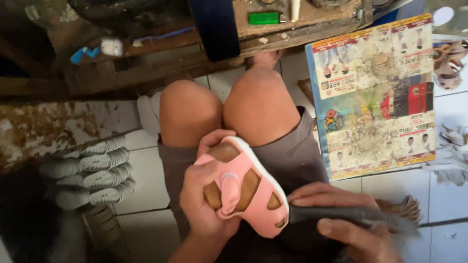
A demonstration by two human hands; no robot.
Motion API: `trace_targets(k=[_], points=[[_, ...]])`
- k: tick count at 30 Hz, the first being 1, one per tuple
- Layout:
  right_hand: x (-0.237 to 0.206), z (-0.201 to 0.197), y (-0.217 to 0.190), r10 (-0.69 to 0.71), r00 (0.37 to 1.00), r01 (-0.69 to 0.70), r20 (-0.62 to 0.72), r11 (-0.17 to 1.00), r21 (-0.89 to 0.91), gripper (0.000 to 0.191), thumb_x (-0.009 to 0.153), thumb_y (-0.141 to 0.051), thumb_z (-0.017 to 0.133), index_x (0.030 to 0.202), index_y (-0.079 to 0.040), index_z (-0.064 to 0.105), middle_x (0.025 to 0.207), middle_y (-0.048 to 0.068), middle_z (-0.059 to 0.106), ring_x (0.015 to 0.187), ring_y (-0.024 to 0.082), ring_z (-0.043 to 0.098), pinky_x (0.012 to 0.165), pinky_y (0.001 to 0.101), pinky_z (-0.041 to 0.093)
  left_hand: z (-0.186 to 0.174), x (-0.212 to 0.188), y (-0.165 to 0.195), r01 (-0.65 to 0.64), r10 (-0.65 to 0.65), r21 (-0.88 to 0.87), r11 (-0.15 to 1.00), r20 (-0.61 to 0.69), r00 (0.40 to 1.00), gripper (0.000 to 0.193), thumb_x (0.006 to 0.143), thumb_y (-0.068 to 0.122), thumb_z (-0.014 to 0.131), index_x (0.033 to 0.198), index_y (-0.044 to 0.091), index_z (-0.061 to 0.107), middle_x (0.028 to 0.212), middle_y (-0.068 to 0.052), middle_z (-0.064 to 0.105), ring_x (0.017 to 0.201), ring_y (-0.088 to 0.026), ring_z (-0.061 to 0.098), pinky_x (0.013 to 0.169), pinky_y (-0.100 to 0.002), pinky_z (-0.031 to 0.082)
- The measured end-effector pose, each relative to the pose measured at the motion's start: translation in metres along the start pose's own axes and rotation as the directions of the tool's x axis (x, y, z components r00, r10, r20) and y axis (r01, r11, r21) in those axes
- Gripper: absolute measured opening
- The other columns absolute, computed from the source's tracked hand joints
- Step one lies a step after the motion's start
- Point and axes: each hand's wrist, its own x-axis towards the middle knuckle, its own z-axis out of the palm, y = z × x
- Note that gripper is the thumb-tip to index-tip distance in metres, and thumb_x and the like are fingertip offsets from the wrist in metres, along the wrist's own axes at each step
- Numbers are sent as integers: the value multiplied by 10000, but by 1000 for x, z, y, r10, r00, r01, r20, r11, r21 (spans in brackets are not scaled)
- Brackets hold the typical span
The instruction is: The person sits on the floor and repeatedly trims the edges of pink sandals with a knife, then heats the sole on a gas burner and presses it with a white insole. The person handles multiple sandals one at a time, placing finished ones on a nearby shelf.
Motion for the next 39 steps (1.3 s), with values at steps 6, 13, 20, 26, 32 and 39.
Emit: trace_targets(k=[6, 13, 20, 26, 32, 39], points=[[-12, 8, 15, -103, 981, 113, -165, 992, 52, 499, 829, -237, 675, 1170, 117, 757, 1276, 287, 681, 1206, 384, 684, 1093, 467, 473, 11, 2, 1, -42, 39, -22, 999, -113, 993, 492, 872, 274, 509, 1248, -39, 560, 1103, -131, 633, 1017, -242, 635, 905, -374, 505], [-16, 15, 11, -225, 921, 202, -318, 974, -103, 569, 886, -307, 653, 1239, 138, 685, 1314, 288, 698, 1245, 352, 667, 1122, 441, 466, 37, -21, -6, -135, 79, -184, 974, -282, 956, 482, 938, 409, 550, 1230, 28, 596, 1069, -100, 630, 1015, -250, 630, 902, -418, 502], [-15, -20, -18, 31, 998, -3, -53, 889, 458, 656, 866, -320, 741, 1271, 195, 698, 1301, 367, 678, 1134, 457, 692, 960, 519, 549, 29, -23, 34, 488, -571, 302, 819, 333, 751, 526, 777, 243, 735, 1242, 57, 573, 1184, -78, 647, 1114, -181, 633, 1011, -351, 467], [31, -33, -33, -28, 973, 4, 227, 995, 104, 563, 847, -373, 718, 1112, 119, 789, 1224, 276, 708, 1150, 398, 716, 990, 486, 554, -8, -47, 29, 436, -633, 557, 707, 223, 741, 569, 808, 115, 826, 1294, 45, 539, 1068, -66, 642, 963, -144, 601, 883, -320, 473], [79, -45, -50, 6, 918, 16, 397, 999, -51, 503, 823, -334, 694, 1080, 81, 815, 1187, 252, 740, 1127, 399, 747, 1044, 471, 513, -20, -22, 12, 227, -483, 693, 685, 197, 853, 594, 781, 155, 902, 1242, 36, 548, 938, -125, 647, 779, -206, 578, 680, -349, 464], [112, -43, -78, 219, 764, -120, 607, 972, -200, 350, 834, -198, 746, 1099, 25, 797, 1194, 181, 742, 1128, 305, 698, 974, 423, 569, -9, -6, 22, 18, -455, 877, 481, 232, 860, 523, 749, 267, 887, 1111, 58, 573, 997, -87, 651, 955, -145, 672, 837, -311, 543]])
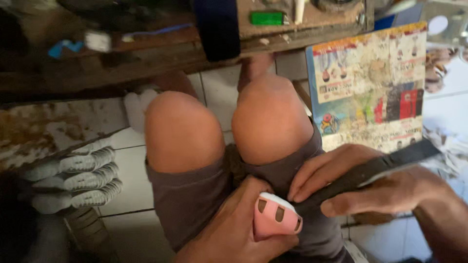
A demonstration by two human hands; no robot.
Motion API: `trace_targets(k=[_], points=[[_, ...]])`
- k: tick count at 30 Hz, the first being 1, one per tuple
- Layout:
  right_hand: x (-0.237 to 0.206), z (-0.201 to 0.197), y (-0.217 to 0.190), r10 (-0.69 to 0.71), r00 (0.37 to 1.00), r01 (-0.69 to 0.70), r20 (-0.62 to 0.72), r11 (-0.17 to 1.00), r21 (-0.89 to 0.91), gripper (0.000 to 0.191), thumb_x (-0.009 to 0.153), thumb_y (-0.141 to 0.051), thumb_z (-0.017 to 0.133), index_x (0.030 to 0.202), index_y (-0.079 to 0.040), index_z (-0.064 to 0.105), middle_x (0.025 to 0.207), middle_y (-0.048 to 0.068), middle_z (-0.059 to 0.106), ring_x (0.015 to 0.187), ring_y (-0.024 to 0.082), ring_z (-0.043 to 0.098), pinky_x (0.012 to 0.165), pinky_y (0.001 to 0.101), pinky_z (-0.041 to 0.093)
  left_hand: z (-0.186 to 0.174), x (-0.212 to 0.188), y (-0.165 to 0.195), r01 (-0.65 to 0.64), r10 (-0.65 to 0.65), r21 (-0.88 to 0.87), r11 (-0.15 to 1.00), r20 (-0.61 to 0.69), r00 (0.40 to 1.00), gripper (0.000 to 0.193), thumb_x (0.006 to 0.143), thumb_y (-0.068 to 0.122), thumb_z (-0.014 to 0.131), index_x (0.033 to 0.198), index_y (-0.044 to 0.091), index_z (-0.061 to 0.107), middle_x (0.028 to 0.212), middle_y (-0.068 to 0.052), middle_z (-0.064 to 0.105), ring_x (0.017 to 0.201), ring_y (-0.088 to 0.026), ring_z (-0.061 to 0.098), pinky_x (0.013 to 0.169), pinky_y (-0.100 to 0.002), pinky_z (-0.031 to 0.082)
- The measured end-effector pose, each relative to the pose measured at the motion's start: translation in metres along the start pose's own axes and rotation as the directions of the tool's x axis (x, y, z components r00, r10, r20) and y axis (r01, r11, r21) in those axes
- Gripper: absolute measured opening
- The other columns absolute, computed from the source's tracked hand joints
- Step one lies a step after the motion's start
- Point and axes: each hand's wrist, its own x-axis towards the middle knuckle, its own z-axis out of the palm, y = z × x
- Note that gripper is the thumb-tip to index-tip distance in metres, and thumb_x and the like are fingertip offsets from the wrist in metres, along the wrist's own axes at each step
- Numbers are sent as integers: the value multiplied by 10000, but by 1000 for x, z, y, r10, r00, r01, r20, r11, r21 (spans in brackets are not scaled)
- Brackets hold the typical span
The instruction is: The person sits on the floor and repeatedly trims the edges of pink sandals with a knife, then heats the sole on a gas burner and presses it with a white insole. The person handles multiple sandals one at a time, placing finished ones on a nearby shelf.
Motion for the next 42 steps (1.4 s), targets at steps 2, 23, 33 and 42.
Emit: trace_targets(k=[2, 23, 33, 42], points=[[5, -6, -6, 53, 998, -55, 27, 996, 67, 350, 828, -184, 759, 1097, 37, 804, 1185, 192, 747, 1111, 307, 721, 965, 428, 565, -4, 6, 0, -21, 21, 5, 1000, 57, 998, 524, 764, 282, 882, 1121, 50, 576, 1028, -96, 647, 990, -150, 669, 870, -317, 533], [-24, 59, 40, -58, 886, 105, -461, 992, 76, 341, 836, -63, 754, 1149, 67, 788, 1243, 220, 703, 1194, 364, 664, 1050, 450, 513, 10, 5, -21, 151, -156, -971, 184, 123, 980, 659, 828, 192, 683, 1402, -4, 427, 1043, -168, 646, 785, -163, 665, 623, -259, 533], [-41, 91, 64, -12, 849, -101, -528, 977, -186, 384, 878, -244, 769, 1169, 4, 806, 1228, 144, 713, 1173, 297, 695, 1025, 392, 550, 22, 12, -32, 29, -117, -982, 189, 7, 993, 517, 876, 144, 673, 1320, -27, 469, 1074, -163, 631, 919, -214, 666, 786, -345, 560], [-58, 89, 86, -92, 883, 137, -459, 988, 66, 409, 945, -189, 672, 1252, 72, 743, 1294, 245, 679, 1273, 370, 612, 1106, 451, 442, 15, 16, -23, -59, -86, -953, 296, -88, 992, 411, 909, 233, 622, 1222, 0, 493, 1014, -105, 585, 882, -173, 627, 778, -309, 530]])
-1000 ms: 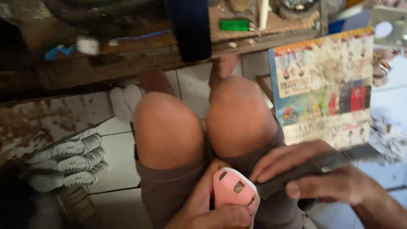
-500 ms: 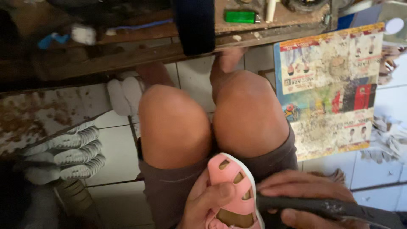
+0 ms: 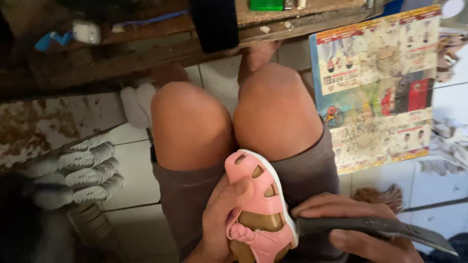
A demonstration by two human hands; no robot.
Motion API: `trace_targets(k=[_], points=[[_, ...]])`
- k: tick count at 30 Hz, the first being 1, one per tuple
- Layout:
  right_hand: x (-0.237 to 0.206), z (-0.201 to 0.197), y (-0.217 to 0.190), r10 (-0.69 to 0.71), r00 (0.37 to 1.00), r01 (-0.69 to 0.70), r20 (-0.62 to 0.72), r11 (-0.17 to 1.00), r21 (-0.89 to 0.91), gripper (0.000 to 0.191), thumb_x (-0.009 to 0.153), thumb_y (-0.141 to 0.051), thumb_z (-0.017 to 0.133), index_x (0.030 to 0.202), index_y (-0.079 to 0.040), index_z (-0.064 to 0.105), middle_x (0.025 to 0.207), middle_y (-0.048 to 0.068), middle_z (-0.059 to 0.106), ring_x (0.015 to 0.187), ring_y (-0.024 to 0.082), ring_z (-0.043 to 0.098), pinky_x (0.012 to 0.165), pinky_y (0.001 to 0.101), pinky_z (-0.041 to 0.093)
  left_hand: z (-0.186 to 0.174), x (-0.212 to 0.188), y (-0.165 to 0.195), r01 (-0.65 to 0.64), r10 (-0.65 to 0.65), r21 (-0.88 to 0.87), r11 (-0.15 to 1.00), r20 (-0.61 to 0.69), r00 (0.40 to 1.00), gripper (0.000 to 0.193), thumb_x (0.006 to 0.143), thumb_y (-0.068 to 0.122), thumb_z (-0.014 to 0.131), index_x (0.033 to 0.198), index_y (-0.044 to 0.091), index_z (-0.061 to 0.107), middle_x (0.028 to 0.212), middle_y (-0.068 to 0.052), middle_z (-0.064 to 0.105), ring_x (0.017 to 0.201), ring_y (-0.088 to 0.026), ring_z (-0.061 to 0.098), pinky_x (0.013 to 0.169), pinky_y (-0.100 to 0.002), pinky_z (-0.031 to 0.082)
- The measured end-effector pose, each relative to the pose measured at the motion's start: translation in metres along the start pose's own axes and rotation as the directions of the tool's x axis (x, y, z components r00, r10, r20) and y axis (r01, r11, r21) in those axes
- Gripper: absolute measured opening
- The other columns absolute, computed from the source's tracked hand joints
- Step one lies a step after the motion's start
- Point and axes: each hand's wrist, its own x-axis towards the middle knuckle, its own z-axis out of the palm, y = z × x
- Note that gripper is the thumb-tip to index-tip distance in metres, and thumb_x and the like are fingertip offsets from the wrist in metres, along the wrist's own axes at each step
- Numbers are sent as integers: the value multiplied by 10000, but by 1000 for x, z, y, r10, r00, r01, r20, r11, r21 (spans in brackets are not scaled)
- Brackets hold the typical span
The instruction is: The person sits on the floor and repeatedly trims the edges of pink sandals with a knife, then heats the sole on a gas burner and presses it with a white insole. The person handles multiple sandals one at a time, placing finished ones on a nearby shelf.
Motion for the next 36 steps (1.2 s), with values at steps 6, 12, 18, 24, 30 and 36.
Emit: trace_targets(k=[6, 12, 18, 24, 30, 36], points=[[-11, 22, 1, 104, 985, -136, -137, 959, -250, 391, 881, -149, 760, 1242, 2, 767, 1304, 178, 693, 1257, 301, 646, 1079, 419, 489, 0, -8, -7, -50, 50, -15, 999, -50, 998, 430, 945, 249, 630, 1248, -29, 507, 1005, -124, 620, 847, -166, 639, 714, -296, 525], [-3, 43, -8, -127, 956, 9, -263, 913, -407, 332, 885, -157, 764, 1185, -15, 768, 1220, 130, 716, 1143, 238, 717, 1003, 350, 566, -3, -1, -8, -84, 86, -75, 994, 14, 996, 403, 943, 153, 656, 1242, -30, 457, 1021, -135, 563, 862, -177, 612, 695, -309, 512], [20, 16, -25, -104, 995, 96, 11, 872, -480, 347, 893, -180, 741, 1197, -13, 733, 1172, 115, 741, 1090, 225, 718, 930, 301, 581, -1, -5, -12, -70, 69, -6, 998, -63, 996, 516, 825, 38, 674, 1288, 4, 449, 1101, -162, 587, 957, -209, 622, 786, -322, 533], [54, 17, -50, -402, 895, 437, 194, 702, -563, 229, 948, -138, 705, 1162, -73, 659, 1189, 134, 706, 1105, 234, 730, 978, 329, 578, -2, -2, -6, -82, 82, 60, 995, 0, 997, 484, 864, 54, 699, 1278, 13, 451, 1100, -145, 573, 978, -192, 602, 837, -325, 518], [40, 15, -48, 98, 986, -139, -134, 931, -337, 340, 811, -194, 803, 1118, -51, 827, 1118, 96, 782, 1042, 236, 737, 904, 359, 563, 0, -1, 1, 14, -14, 8, 1000, 2, 1000, 485, 881, 70, 685, 1305, 36, 453, 1080, -155, 581, 873, -203, 598, 695, -319, 504], [29, 7, -37, 32, 998, -43, -46, 965, -257, 344, 822, -158, 793, 1124, 4, 831, 1168, 156, 757, 1114, 285, 726, 961, 374, 570, -6, -1, -1, -24, 31, -57, 998, 114, 993, 436, 952, 128, 662, 1300, -18, 443, 1106, -130, 569, 983, -194, 618, 845, -333, 538]])
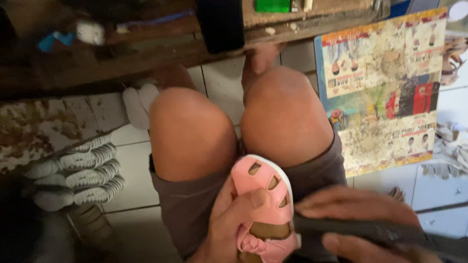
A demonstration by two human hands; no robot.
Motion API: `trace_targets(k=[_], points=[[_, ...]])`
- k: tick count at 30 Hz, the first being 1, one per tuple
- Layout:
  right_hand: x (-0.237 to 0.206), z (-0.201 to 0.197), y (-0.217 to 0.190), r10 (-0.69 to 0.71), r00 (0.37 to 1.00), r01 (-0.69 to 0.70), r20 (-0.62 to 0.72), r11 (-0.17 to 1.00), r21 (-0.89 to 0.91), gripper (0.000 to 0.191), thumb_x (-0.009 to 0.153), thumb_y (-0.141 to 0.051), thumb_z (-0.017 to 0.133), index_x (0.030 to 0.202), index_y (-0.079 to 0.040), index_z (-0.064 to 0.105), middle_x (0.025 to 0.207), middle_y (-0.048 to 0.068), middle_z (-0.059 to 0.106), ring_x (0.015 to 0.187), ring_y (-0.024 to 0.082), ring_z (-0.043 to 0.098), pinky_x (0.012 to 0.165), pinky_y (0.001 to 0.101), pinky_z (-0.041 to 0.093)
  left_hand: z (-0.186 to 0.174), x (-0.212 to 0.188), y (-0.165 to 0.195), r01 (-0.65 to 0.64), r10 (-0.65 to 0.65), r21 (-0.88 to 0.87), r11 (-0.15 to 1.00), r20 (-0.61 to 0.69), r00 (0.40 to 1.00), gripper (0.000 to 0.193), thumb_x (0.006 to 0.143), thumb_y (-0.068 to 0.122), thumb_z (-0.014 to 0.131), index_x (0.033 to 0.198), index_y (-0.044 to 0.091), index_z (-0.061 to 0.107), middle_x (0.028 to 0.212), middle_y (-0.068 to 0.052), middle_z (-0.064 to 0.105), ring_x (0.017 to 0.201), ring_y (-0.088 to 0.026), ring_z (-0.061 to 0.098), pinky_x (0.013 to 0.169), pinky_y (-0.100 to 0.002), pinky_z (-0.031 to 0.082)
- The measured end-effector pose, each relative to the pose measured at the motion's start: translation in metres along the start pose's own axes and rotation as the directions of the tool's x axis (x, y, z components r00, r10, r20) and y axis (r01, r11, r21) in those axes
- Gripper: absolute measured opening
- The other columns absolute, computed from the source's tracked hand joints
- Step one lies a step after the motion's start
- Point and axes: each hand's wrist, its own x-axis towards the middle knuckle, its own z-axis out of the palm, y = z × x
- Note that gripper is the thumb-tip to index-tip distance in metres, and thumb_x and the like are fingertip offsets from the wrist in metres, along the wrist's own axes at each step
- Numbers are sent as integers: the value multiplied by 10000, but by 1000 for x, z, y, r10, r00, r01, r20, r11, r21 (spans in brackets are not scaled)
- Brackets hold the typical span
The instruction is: The person sits on the floor and repeatedly trims the edges of pink sandals with a knife, then heats the sole on a gas burner and presses it with a white insole. The person handles multiple sandals one at a time, placing finished ones on a nearby shelf.
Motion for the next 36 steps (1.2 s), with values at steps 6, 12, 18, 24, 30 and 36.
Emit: trace_targets(k=[6, 12, 18, 24, 30, 36], points=[[-10, 11, 12, -36, 994, 26, -106, 995, -92, 348, 850, -209, 764, 1156, -42, 776, 1217, 126, 740, 1137, 238, 705, 974, 352, 564, -4, 0, -1, 34, -28, 58, 998, -97, 995, 498, 925, 129, 655, 1353, -27, 452, 1134, -163, 611, 977, -217, 634, 819, -342, 531], [-5, 11, 24, 80, 984, -77, -161, 997, 25, 377, 836, -150, 784, 1182, 1, 775, 1267, 194, 719, 1222, 316, 673, 1065, 410, 502, -2, 2, 3, 123, -105, 86, 989, -196, 975, 550, 846, 129, 641, 1346, -10, 457, 1151, -157, 637, 1039, -222, 671, 916, -365, 556], [11, -5, -1, 113, 991, -112, -71, 994, 6, 361, 815, -152, 801, 1143, -4, 827, 1210, 167, 709, 1151, 297, 676, 1002, 394, 568, 2, 4, 10, 111, -94, 167, 980, -105, 990, 615, 856, 94, 694, 1388, -5, 402, 1167, -163, 589, 1038, -217, 616, 884, -367, 526], [20, 5, -3, -54, 975, 84, -216, 987, 134, 353, 848, -96, 742, 1170, 39, 790, 1197, 240, 721, 1124, 344, 722, 992, 396, 574, 17, 5, 13, 186, -179, 1, 983, -271, 946, 671, 751, 68, 678, 1380, 83, 443, 1127, -135, 619, 982, -201, 657, 846, -351, 554], [23, -14, -9, -4, 997, -6, -82, 994, -113, 334, 856, -157, 751, 1154, -8, 779, 1193, 152, 734, 1071, 285, 718, 883, 368, 582, 18, 6, 10, 171, -159, 45, 984, -205, 966, 669, 815, -11, 701, 1407, 49, 394, 1119, -154, 601, 981, -226, 625, 800, -371, 510], [29, -17, -31, -44, 998, 42, -34, 997, -59, 345, 842, -128, 745, 1135, 46, 801, 1208, 172, 724, 1106, 315, 689, 949, 399, 555, 20, 10, 17, 168, -135, 133, 977, -224, 965, 569, 776, 61, 686, 1309, 20, 490, 1093, -133, 629, 967, -185, 660, 841, -334, 544]])
